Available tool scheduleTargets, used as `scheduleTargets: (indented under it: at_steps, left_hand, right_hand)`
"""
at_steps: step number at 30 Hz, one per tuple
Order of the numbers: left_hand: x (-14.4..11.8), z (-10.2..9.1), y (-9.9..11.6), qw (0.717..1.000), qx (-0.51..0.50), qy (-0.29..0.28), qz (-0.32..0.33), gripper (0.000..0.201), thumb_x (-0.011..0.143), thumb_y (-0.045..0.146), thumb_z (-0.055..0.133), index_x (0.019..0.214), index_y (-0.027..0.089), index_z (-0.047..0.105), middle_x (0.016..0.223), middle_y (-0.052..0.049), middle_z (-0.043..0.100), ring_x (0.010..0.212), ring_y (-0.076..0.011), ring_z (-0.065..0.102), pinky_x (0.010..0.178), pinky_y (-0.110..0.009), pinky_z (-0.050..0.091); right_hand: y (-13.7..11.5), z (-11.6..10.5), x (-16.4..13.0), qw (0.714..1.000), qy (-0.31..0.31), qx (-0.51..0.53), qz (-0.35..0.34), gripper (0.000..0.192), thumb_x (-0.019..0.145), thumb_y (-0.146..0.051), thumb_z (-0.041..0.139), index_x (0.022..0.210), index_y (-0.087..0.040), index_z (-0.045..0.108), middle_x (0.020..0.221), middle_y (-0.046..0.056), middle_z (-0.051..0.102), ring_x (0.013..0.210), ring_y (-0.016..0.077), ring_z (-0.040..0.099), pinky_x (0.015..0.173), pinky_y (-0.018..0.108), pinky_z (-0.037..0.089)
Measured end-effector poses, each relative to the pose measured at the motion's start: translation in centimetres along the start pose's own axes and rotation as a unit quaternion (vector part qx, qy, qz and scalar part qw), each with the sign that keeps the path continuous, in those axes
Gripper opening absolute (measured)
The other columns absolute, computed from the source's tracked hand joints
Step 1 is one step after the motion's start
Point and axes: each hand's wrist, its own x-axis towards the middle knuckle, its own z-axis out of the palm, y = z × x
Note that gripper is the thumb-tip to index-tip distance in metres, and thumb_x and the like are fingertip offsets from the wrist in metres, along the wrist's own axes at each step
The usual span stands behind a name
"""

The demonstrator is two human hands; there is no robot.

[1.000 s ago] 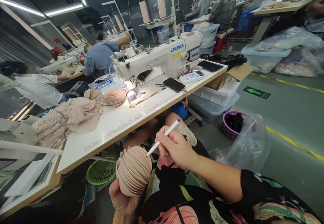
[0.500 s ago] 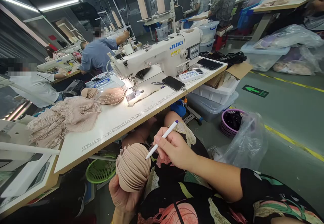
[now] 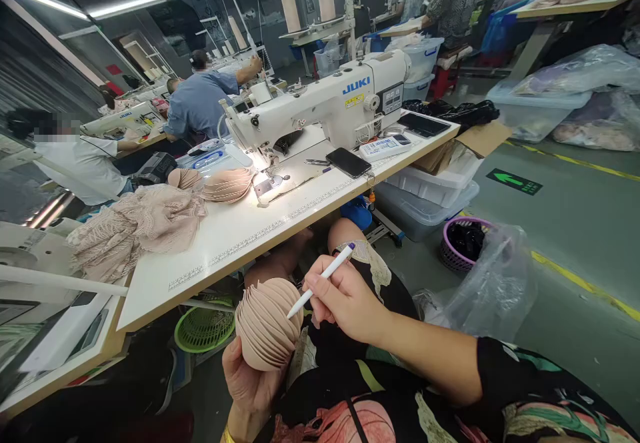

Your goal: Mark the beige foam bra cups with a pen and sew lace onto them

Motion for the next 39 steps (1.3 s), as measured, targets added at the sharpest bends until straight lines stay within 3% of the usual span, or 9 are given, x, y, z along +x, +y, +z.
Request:
scheduleTargets:
  at_steps: [2,6,10,17,25,33,39]
  left_hand:
    - [0.0,-0.02,-0.02,1.0,-0.003,0.009,-0.003,0.051,0.101,0.032,0.052,0.151,0.027,0.057,0.157,-0.005,0.056,0.144,-0.0249,0.055,0.123,-0.042,0.041]
    - [-0.37,-0.49,-0.03,0.999,0.004,0.038,-0.009,0.05,0.099,0.031,0.054,0.149,0.027,0.06,0.155,-0.004,0.059,0.141,-0.0246,0.057,0.124,-0.042,0.04]
    - [-0.58,-0.66,-0.28,0.998,0.005,0.06,0.007,0.048,0.099,0.031,0.055,0.146,0.028,0.063,0.151,-0.005,0.063,0.137,-0.025,0.062,0.121,-0.041,0.045]
    - [-0.26,0.08,-0.21,0.998,0.01,0.056,0.01,0.045,0.099,0.029,0.057,0.142,0.031,0.066,0.135,-0.006,0.075,0.126,-0.0244,0.07,0.11,-0.039,0.055]
    - [-0.5,-0.17,-0.24,0.996,0.013,0.082,0.015,0.036,0.096,0.029,0.06,0.128,0.027,0.076,0.13,-0.005,0.077,0.126,-0.0242,0.07,0.11,-0.038,0.055]
    - [-0.59,-0.36,-0.17,0.995,0.015,0.099,0.012,0.037,0.096,0.032,0.061,0.13,0.028,0.074,0.13,-0.005,0.077,0.125,-0.0249,0.07,0.108,-0.036,0.056]
    - [-0.7,-0.51,-0.07,0.997,0.012,0.077,0.005,0.038,0.099,0.032,0.059,0.134,0.028,0.072,0.133,-0.006,0.076,0.127,-0.024,0.068,0.11,-0.033,0.054]
  right_hand:
    - [0.05,0.1,-0.04,1.0,-0.002,0.006,-0.008,0.039,0.103,-0.056,0.061,0.088,-0.02,0.056,0.05,-0.008,0.054,0.042,0.0078,0.043,0.042,0.019,0.032]
    - [0.04,0.26,0.08,1.0,0.015,0.008,-0.022,0.037,0.103,-0.054,0.061,0.087,-0.021,0.056,0.05,-0.009,0.053,0.042,0.0079,0.041,0.046,0.022,0.041]
    - [0.24,0.49,0.15,1.0,0.003,-0.026,-0.016,0.04,0.103,-0.057,0.061,0.086,-0.021,0.055,0.051,-0.007,0.055,0.045,0.0094,0.045,0.043,0.02,0.034]
    - [0.3,0.73,-0.05,1.0,0.004,0.001,-0.024,0.037,0.104,-0.055,0.06,0.087,-0.022,0.053,0.051,-0.009,0.053,0.044,0.0088,0.042,0.046,0.022,0.04]
    - [0.34,0.76,-0.47,0.991,-0.006,-0.126,-0.05,0.041,0.106,-0.057,0.053,0.086,-0.022,0.056,0.053,-0.004,0.056,0.056,0.014,0.055,0.052,0.025,0.042]
    - [0.65,0.86,-0.56,0.986,-0.014,-0.156,-0.057,0.04,0.107,-0.057,0.05,0.087,-0.022,0.055,0.054,-0.004,0.057,0.059,0.0156,0.057,0.062,0.03,0.048]
    - [0.85,1.01,-0.69,0.984,-0.017,-0.163,-0.068,0.038,0.108,-0.054,0.05,0.089,-0.022,0.056,0.056,-0.004,0.058,0.057,0.015,0.055,0.064,0.031,0.047]
